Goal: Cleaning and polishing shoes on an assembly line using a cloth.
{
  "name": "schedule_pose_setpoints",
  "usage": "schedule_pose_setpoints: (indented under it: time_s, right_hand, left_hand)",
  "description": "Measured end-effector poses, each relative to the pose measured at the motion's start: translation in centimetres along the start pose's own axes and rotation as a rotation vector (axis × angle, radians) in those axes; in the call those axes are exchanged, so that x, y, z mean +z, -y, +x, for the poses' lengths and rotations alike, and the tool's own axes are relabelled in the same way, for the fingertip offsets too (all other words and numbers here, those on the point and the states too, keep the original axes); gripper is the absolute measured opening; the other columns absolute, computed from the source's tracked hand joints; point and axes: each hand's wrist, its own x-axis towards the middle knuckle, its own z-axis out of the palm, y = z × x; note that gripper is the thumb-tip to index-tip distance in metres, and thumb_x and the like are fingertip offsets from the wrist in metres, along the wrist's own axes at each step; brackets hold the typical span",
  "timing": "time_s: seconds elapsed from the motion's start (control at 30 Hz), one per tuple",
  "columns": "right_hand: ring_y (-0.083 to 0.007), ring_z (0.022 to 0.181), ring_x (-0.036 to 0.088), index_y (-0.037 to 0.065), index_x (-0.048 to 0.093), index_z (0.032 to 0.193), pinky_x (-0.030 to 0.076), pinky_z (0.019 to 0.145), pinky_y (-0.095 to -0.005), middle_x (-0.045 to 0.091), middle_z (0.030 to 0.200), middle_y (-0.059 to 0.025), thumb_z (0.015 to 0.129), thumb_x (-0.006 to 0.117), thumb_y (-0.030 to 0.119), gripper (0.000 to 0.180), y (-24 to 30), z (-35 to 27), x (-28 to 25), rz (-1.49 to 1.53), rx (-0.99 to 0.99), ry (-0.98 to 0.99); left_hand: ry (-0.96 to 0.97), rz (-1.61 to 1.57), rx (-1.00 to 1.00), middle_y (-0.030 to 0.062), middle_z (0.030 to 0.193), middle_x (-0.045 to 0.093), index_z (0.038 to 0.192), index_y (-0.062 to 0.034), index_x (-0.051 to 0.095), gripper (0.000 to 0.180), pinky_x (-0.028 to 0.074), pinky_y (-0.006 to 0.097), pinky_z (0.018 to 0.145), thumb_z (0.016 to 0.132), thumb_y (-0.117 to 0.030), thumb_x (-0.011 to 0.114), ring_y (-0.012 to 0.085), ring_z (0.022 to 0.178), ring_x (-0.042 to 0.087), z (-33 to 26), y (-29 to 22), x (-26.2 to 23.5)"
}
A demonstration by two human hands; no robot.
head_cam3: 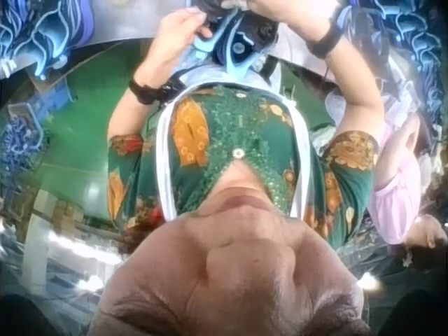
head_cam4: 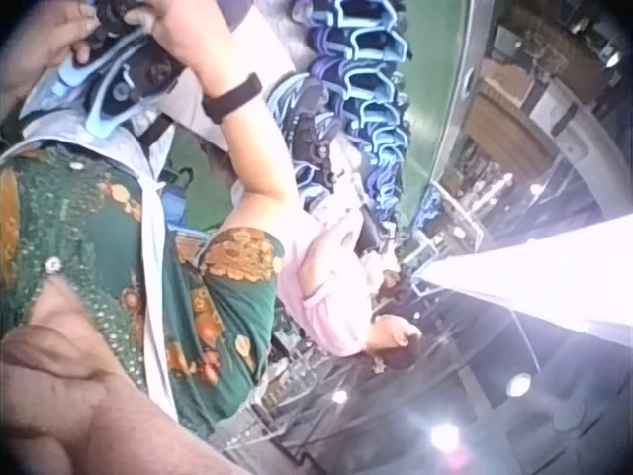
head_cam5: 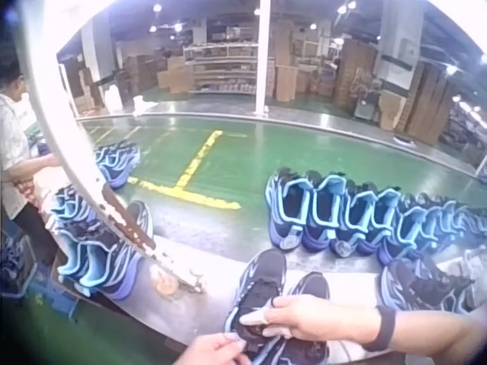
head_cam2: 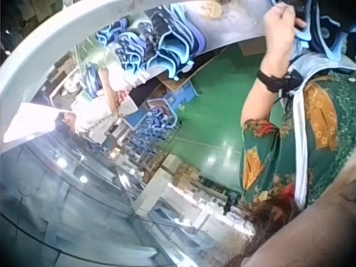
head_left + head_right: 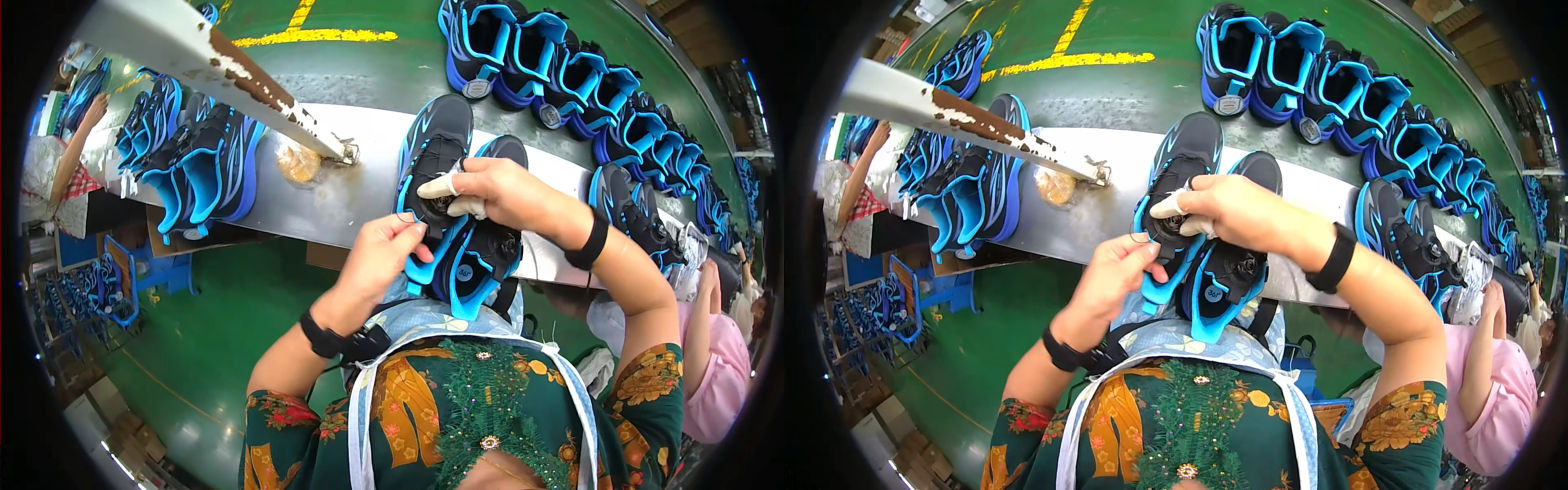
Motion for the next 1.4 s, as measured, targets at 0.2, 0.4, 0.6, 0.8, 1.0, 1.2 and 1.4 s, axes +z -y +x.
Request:
schedule_pose_setpoints:
  time_s: [0.2, 0.4, 0.6, 0.8, 1.0, 1.2, 1.4]
  right_hand:
    - [-0.0321, 0.073, 0.061, 0.006, 0.065, 0.088, 0.048, 0.064, -0.0421, 0.060, 0.074, -0.0116, 0.079, 0.074, 0.024, 0.022, 1.6, -1.2, 0.9, -0.457, 0.133, -0.193]
    - [-0.0334, 0.088, 0.058, 0.022, 0.063, 0.126, 0.049, 0.079, -0.0373, 0.058, 0.094, -0.0161, 0.079, 0.075, 0.014, 0.049, 4.5, -8.5, -1.9, -0.015, 0.313, 0.088]
    - [-0.0324, 0.072, 0.057, 0.009, 0.065, 0.102, 0.045, 0.064, -0.0422, 0.052, 0.074, -0.0109, 0.076, 0.077, 0.025, 0.033, 4.6, -10.1, 5.6, -0.377, 0.248, -0.513]
    - [-0.0302, 0.074, 0.056, 0.013, 0.063, 0.098, 0.045, 0.069, -0.0420, 0.054, 0.076, -0.0082, 0.076, 0.075, 0.022, 0.027, 6.3, -10.2, 5.3, -0.306, 0.333, -0.520]
    - [-0.0274, 0.075, 0.053, 0.011, 0.063, 0.101, 0.041, 0.064, -0.0399, 0.054, 0.074, -0.0073, 0.072, 0.078, 0.025, 0.035, 5.3, -11.3, 6.2, -0.516, 0.382, -0.607]
    - [-0.0300, 0.078, 0.051, 0.015, 0.063, 0.120, 0.043, 0.068, -0.0380, 0.054, 0.083, -0.0106, 0.072, 0.079, 0.027, 0.052, 4.3, -10.6, 6.5, -0.409, 0.383, -0.452]
    - [-0.0268, 0.073, 0.046, 0.011, 0.068, 0.101, 0.035, 0.069, -0.0375, 0.046, 0.072, -0.0063, 0.067, 0.082, 0.031, 0.043, 5.7, -10.5, 5.5, -0.357, 0.361, -0.515]
  left_hand:
    - [-0.182, 0.595, 0.452, 0.0114, 0.077, 0.064, 0.096, -0.0003, 0.065, 0.017, 0.043, 0.029, 0.060, 0.093, -0.016, 0.060, 0.0178, 0.063, 0.055, -0.3, 1.1, 1.1]
    - [0.107, 1.021, 0.698, 0.0141, 0.099, 0.063, 0.099, -0.0039, 0.071, 0.019, 0.048, 0.039, 0.077, 0.087, -0.017, 0.066, 0.0271, 0.090, 0.060, -3.3, 1.6, 1.1]
    - [-0.117, 1.011, 0.930, 0.0117, 0.099, 0.063, 0.100, -0.0044, 0.067, 0.021, 0.045, 0.037, 0.084, 0.079, -0.007, 0.068, 0.0291, 0.097, 0.056, 0.4, -4.3, 0.8]
    - [-0.003, 0.998, 0.820, 0.0103, 0.097, 0.060, 0.099, -0.0041, 0.066, 0.027, 0.044, 0.038, 0.086, 0.073, -0.006, 0.073, 0.0306, 0.098, 0.054, 1.9, -2.7, 0.8]
    - [0.307, 0.766, 0.750, 0.0092, 0.112, 0.063, 0.120, -0.0037, 0.061, 0.041, 0.041, 0.035, 0.093, 0.080, -0.006, 0.066, 0.0234, 0.115, 0.053, 4.4, -2.9, -0.8]
    - [0.194, 0.826, 0.711, 0.0072, 0.112, 0.060, 0.123, -0.0053, 0.060, 0.047, 0.038, 0.027, 0.088, 0.077, -0.004, 0.068, 0.0183, 0.111, 0.053, 3.5, -2.2, -0.2]
    - [0.089, 0.917, 0.776, 0.0065, 0.114, 0.058, 0.128, -0.0035, 0.057, 0.049, 0.038, 0.027, 0.088, 0.079, -0.001, 0.063, 0.0155, 0.106, 0.055, 2.7, -2.6, -0.2]
